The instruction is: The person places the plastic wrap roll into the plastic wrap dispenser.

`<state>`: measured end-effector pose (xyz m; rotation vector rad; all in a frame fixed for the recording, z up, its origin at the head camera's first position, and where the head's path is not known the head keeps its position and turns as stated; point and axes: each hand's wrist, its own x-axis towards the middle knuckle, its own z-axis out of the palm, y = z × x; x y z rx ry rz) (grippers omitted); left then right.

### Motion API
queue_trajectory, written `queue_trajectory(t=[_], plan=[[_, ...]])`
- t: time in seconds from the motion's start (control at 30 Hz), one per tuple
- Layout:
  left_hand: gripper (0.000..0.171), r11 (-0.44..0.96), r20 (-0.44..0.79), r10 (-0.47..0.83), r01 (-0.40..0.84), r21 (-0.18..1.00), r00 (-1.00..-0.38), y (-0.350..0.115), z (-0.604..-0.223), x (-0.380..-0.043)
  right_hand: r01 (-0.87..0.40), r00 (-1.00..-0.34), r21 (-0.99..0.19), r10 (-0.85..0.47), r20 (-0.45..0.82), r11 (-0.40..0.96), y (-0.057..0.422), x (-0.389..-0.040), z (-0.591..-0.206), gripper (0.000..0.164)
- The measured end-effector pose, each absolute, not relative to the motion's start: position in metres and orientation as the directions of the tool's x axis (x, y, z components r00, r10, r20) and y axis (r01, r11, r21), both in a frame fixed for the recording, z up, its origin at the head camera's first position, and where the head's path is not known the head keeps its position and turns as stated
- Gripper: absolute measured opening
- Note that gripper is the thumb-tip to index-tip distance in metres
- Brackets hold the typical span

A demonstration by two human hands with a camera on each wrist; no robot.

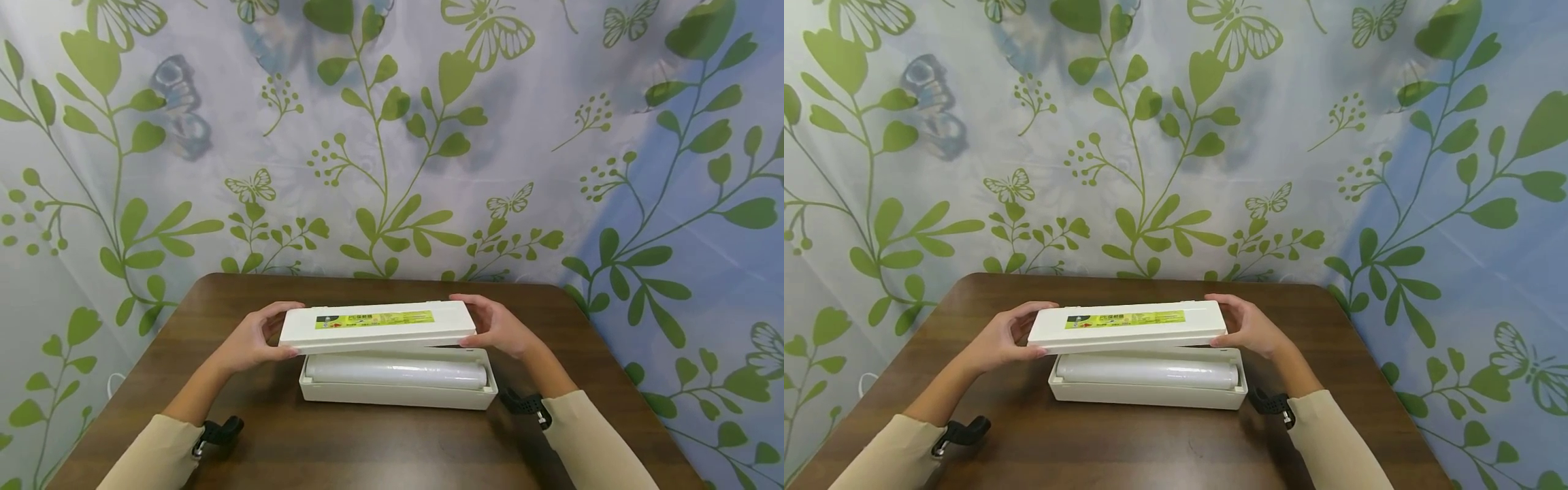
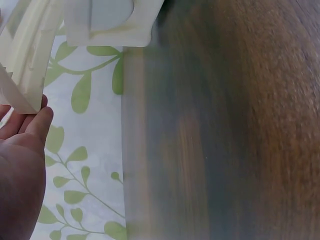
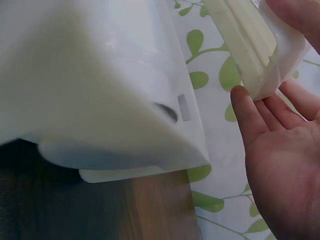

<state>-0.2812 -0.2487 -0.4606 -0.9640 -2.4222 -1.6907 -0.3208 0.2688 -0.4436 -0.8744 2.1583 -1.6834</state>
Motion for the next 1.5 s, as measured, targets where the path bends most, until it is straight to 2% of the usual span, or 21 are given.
queue_trajectory(t=[0.4,0.67,1.13,1.5], plan=[[0.078,0.17,0.343,0.486,0.472,0.865,-0.804,-0.242,-0.461,-0.286,-0.309,-0.788,-0.942,-0.591,0.176,0.132,0.278,-0.311,-0.454,0.082],[0.073,0.207,0.268,0.518,0.422,0.883,-0.813,-0.242,-0.462,-0.29,-0.311,-0.816,-0.937,-0.551,0.176,0.16,0.281,-0.297,-0.456,0.082],[0.074,0.214,0.29,0.513,0.447,0.869,-0.808,-0.231,-0.468,-0.285,-0.339,-0.847,-0.922,-0.486,0.214,0.185,0.289,-0.278,-0.481,0.084],[0.078,0.233,0.254,0.522,0.423,0.876,-0.814,-0.227,-0.473,-0.28,-0.333,-0.854,-0.93,-0.468,0.227,0.155,0.292,-0.267,-0.484,0.083]])
